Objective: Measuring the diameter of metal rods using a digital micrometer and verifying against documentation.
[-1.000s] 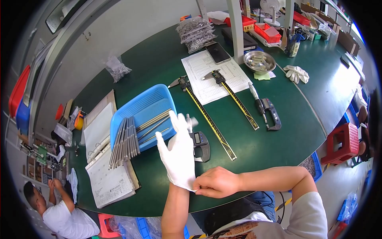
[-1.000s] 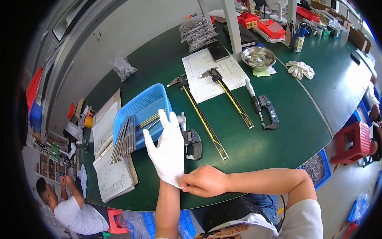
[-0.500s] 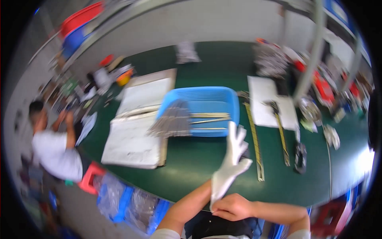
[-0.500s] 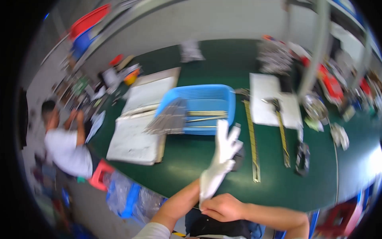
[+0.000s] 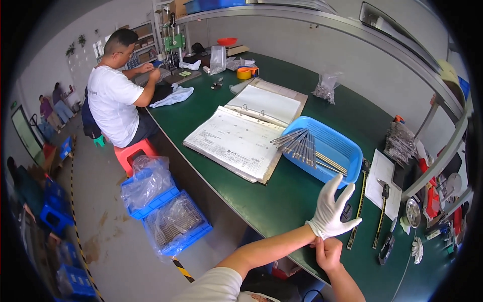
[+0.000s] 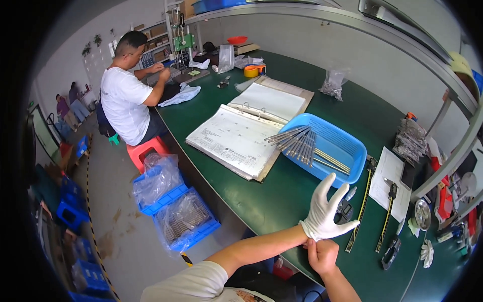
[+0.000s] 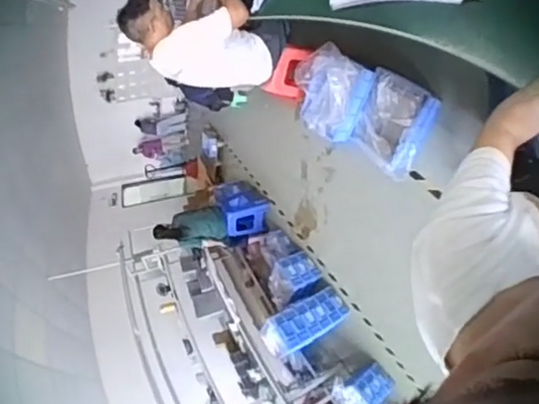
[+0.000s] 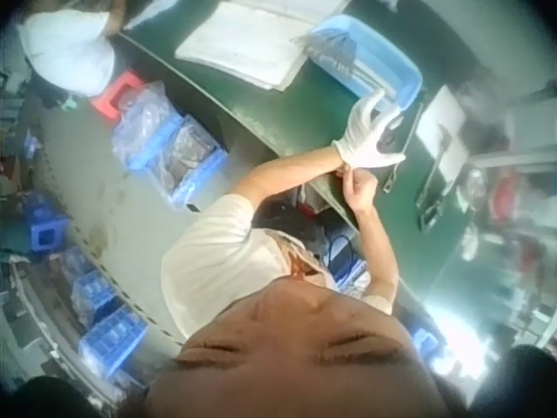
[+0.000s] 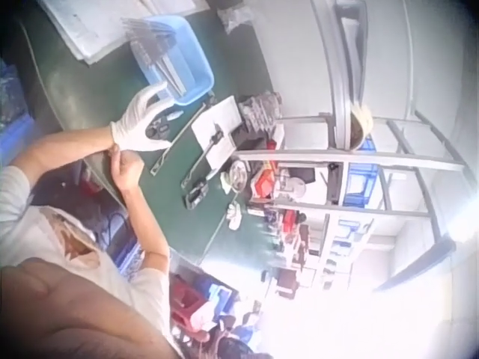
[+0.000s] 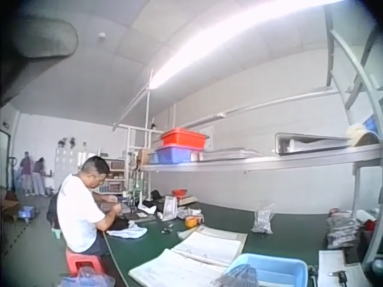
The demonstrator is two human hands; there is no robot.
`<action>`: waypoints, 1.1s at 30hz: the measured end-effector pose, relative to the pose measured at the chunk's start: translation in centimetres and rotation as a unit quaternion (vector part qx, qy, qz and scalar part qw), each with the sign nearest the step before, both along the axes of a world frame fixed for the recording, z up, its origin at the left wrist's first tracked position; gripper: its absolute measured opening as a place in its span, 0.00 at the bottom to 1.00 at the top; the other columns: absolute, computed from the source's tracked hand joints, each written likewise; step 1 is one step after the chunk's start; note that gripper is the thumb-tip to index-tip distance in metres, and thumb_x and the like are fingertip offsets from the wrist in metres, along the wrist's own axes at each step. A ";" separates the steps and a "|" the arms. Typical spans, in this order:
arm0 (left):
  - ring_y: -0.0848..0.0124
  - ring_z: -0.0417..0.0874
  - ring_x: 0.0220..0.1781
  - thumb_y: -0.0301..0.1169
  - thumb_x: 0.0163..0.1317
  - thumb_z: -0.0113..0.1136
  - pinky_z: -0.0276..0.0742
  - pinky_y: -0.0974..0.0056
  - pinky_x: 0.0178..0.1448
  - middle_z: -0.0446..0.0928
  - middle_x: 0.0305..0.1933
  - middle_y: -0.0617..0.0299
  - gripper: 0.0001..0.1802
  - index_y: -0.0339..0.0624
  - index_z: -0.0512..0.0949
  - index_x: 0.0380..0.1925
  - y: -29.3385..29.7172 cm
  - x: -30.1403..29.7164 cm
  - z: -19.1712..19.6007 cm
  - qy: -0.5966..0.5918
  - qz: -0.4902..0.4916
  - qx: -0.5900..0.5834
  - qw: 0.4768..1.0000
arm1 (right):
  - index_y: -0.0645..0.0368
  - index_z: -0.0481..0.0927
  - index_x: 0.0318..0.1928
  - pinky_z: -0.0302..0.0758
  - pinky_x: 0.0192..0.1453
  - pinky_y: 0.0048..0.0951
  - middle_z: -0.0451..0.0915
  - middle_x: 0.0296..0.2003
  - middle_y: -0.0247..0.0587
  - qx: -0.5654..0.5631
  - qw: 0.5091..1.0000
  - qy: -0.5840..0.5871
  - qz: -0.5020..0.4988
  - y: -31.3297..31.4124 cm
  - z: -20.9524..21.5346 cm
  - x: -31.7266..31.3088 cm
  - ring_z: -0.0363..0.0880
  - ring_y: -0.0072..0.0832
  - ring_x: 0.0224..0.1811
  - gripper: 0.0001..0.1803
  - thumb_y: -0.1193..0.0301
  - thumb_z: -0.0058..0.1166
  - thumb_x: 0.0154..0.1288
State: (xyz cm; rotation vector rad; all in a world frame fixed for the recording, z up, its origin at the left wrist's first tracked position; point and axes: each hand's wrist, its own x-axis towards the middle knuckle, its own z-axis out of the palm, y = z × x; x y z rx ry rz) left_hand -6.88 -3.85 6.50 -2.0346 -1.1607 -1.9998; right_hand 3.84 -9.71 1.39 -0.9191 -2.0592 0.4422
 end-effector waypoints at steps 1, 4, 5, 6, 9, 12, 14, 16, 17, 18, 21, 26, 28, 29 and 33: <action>0.43 0.57 0.59 0.44 0.38 0.69 0.57 0.47 0.60 0.51 0.59 0.37 0.47 0.41 0.57 0.58 -0.3 0.0 0.1 0.015 0.008 -0.014 1.000 | 0.62 0.74 0.13 0.67 0.18 0.31 0.74 0.13 0.43 0.001 1.000 0.002 -0.008 0.0 0.1 0.2 0.72 0.32 0.12 0.15 0.73 0.52 0.55; 0.42 0.60 0.56 0.37 0.40 0.64 0.58 0.48 0.57 0.56 0.55 0.37 0.39 0.39 0.61 0.54 -0.4 -0.1 -0.8 0.027 0.067 -0.052 0.996 | 0.56 0.68 0.07 0.64 0.17 0.37 0.69 0.09 0.43 0.036 0.994 -0.063 0.079 0.7 0.7 0.9 0.68 0.39 0.11 0.17 0.70 0.55 0.49; 0.42 0.60 0.55 0.35 0.39 0.63 0.58 0.48 0.57 0.57 0.55 0.36 0.38 0.38 0.61 0.54 -0.4 -0.9 -1.0 0.040 0.063 -0.084 0.994 | 0.56 0.68 0.08 0.63 0.18 0.39 0.67 0.09 0.42 0.049 0.991 -0.074 0.099 0.8 1.0 0.7 0.67 0.40 0.11 0.17 0.68 0.55 0.49; 0.43 0.60 0.56 0.34 0.39 0.62 0.57 0.48 0.58 0.57 0.55 0.37 0.38 0.38 0.60 0.54 -0.8 -1.4 -0.9 0.052 0.076 -0.114 0.989 | 0.56 0.69 0.10 0.64 0.19 0.39 0.67 0.10 0.42 0.067 0.988 -0.098 0.099 0.7 2.3 0.4 0.68 0.40 0.13 0.16 0.66 0.54 0.49; 0.49 0.60 0.58 0.35 0.44 0.61 0.55 0.52 0.61 0.59 0.56 0.42 0.36 0.36 0.60 0.54 0.0 -4.0 -4.4 0.083 0.148 -0.158 0.973 | 0.55 0.69 0.14 0.67 0.22 0.39 0.67 0.12 0.40 0.053 0.989 -0.060 0.126 0.7 2.6 -1.1 0.70 0.38 0.17 0.13 0.66 0.53 0.50; 0.51 0.66 0.54 0.41 0.51 0.58 0.59 0.54 0.58 0.67 0.50 0.44 0.31 0.33 0.64 0.50 1.8 -5.4 -5.6 0.141 0.106 -0.250 0.952 | 0.55 0.72 0.16 0.66 0.21 0.36 0.68 0.13 0.38 0.099 0.991 -0.040 0.083 1.1 2.4 0.0 0.70 0.36 0.17 0.10 0.68 0.55 0.48; 0.51 0.66 0.54 0.43 0.57 0.50 0.59 0.54 0.58 0.67 0.51 0.45 0.25 0.34 0.67 0.48 2.5 -4.8 -4.8 0.241 0.044 -0.253 0.936 | 0.55 0.74 0.17 0.66 0.21 0.36 0.69 0.14 0.38 0.119 0.992 -0.018 0.028 1.5 2.7 1.9 0.69 0.36 0.17 0.07 0.70 0.56 0.46; 0.51 0.65 0.55 0.41 0.61 0.45 0.58 0.54 0.59 0.67 0.52 0.44 0.22 0.34 0.69 0.45 3.0 -4.4 -4.5 0.318 0.012 -0.222 0.922 | 0.56 0.74 0.17 0.67 0.22 0.36 0.70 0.14 0.38 0.139 0.989 -0.002 -0.042 2.4 3.4 3.4 0.71 0.37 0.17 0.06 0.71 0.56 0.45; 0.51 0.65 0.55 0.41 0.61 0.45 0.58 0.54 0.59 0.67 0.52 0.44 0.22 0.34 0.69 0.45 3.1 -4.2 -4.1 0.329 -0.004 -0.220 0.918 | 0.56 0.75 0.17 0.68 0.22 0.36 0.71 0.15 0.39 0.138 0.987 0.005 -0.080 2.9 3.6 4.2 0.71 0.37 0.18 0.06 0.71 0.56 0.45; 0.51 0.65 0.55 0.40 0.60 0.45 0.58 0.54 0.59 0.67 0.52 0.44 0.21 0.33 0.69 0.45 3.2 -4.1 -3.7 0.356 -0.031 -0.201 0.912 | 0.57 0.75 0.17 0.68 0.22 0.36 0.72 0.15 0.39 0.126 0.984 0.008 -0.123 3.4 3.4 5.0 0.72 0.38 0.18 0.06 0.71 0.56 0.45; 0.50 0.65 0.54 0.38 0.59 0.45 0.59 0.53 0.58 0.66 0.51 0.43 0.21 0.32 0.68 0.46 4.8 -3.3 -2.9 0.398 -0.100 -0.178 0.895 | 0.56 0.73 0.17 0.70 0.23 0.36 0.72 0.14 0.37 0.050 0.969 -0.008 -0.243 4.5 3.1 7.3 0.73 0.36 0.20 0.09 0.68 0.55 0.49; 0.50 0.63 0.56 0.39 0.57 0.46 0.56 0.50 0.59 0.64 0.52 0.44 0.24 0.30 0.67 0.46 4.5 -3.6 -2.4 0.386 -0.116 -0.230 0.886 | 0.53 0.74 0.21 0.67 0.19 0.31 0.70 0.11 0.31 -0.037 0.953 -0.003 -0.300 5.0 2.4 7.6 0.71 0.30 0.15 0.05 0.71 0.57 0.47; 0.50 0.61 0.58 0.41 0.55 0.47 0.53 0.46 0.60 0.63 0.53 0.44 0.26 0.31 0.67 0.47 3.6 -3.3 -2.0 0.398 -0.103 -0.263 0.873 | 0.53 0.74 0.22 0.66 0.18 0.31 0.68 0.11 0.30 -0.054 0.953 -0.011 -0.299 4.6 3.0 7.9 0.70 0.30 0.15 0.05 0.72 0.57 0.46; 0.50 0.61 0.59 0.41 0.54 0.48 0.51 0.44 0.60 0.63 0.53 0.44 0.26 0.31 0.67 0.47 3.3 -3.1 -1.8 0.403 -0.098 -0.270 0.869 | 0.53 0.74 0.22 0.65 0.18 0.30 0.67 0.10 0.29 -0.065 0.953 -0.013 -0.295 4.4 3.2 8.1 0.69 0.29 0.14 0.05 0.73 0.58 0.45; 0.48 0.60 0.59 0.38 0.55 0.50 0.50 0.43 0.61 0.61 0.55 0.45 0.26 0.32 0.65 0.50 3.9 -3.1 -1.1 0.400 -0.118 -0.305 0.856 | 0.54 0.74 0.26 0.65 0.20 0.29 0.68 0.12 0.28 -0.037 0.946 -0.035 -0.319 4.6 3.6 7.5 0.68 0.28 0.15 0.09 0.73 0.60 0.41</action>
